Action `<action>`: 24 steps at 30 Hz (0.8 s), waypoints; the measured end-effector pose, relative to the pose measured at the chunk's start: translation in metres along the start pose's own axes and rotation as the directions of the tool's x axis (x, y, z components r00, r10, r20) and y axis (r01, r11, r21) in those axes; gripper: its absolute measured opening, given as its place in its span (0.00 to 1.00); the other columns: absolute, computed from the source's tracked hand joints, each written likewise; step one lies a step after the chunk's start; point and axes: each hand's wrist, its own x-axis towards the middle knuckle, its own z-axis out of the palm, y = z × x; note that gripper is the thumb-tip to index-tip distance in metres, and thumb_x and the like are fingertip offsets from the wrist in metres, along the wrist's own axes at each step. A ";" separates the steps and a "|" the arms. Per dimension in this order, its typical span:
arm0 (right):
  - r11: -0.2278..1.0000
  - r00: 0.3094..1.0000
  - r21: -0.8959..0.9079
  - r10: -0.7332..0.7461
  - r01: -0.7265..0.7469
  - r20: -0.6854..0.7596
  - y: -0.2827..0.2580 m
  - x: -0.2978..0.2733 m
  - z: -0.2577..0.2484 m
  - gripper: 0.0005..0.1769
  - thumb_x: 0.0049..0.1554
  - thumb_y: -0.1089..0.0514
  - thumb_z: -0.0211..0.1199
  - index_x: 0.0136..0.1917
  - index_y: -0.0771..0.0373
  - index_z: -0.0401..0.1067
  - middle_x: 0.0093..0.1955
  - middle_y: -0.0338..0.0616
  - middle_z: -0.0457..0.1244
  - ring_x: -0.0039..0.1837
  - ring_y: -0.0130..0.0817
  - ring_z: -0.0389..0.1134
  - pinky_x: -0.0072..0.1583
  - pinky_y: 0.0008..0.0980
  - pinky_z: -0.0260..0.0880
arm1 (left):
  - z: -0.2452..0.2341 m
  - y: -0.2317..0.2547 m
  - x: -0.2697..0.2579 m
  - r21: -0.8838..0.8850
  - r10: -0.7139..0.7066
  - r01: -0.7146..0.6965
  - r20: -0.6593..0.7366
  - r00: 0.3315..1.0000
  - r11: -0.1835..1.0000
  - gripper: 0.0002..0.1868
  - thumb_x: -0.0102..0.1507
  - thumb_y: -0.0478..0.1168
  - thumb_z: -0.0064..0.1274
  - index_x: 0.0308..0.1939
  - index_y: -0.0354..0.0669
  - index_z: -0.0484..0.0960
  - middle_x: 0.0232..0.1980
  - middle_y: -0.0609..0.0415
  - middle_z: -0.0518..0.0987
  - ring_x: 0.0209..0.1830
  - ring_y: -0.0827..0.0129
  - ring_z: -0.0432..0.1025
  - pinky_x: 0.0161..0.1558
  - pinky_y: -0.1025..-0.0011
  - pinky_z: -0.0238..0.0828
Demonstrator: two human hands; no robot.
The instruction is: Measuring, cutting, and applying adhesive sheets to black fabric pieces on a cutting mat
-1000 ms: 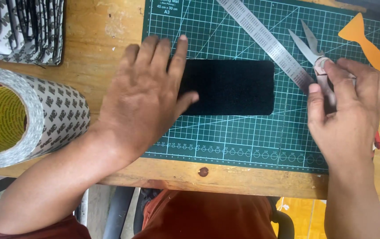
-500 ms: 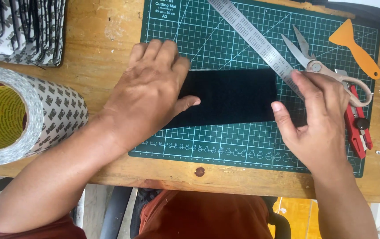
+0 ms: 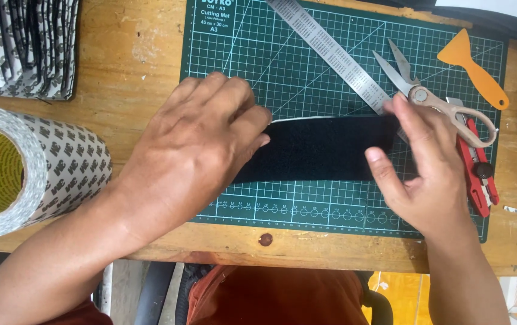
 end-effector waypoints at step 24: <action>0.964 0.891 0.146 0.139 -0.221 0.433 -0.020 -0.008 -0.010 0.20 0.58 0.50 0.64 0.63 0.55 0.72 0.28 0.31 0.67 0.26 0.19 0.67 0.27 0.19 0.72 | 0.071 -0.007 0.001 0.087 -0.093 0.085 0.099 0.991 0.993 0.45 0.69 0.70 0.40 0.72 0.32 0.68 0.76 0.34 0.62 0.80 0.46 0.50 0.78 0.47 0.40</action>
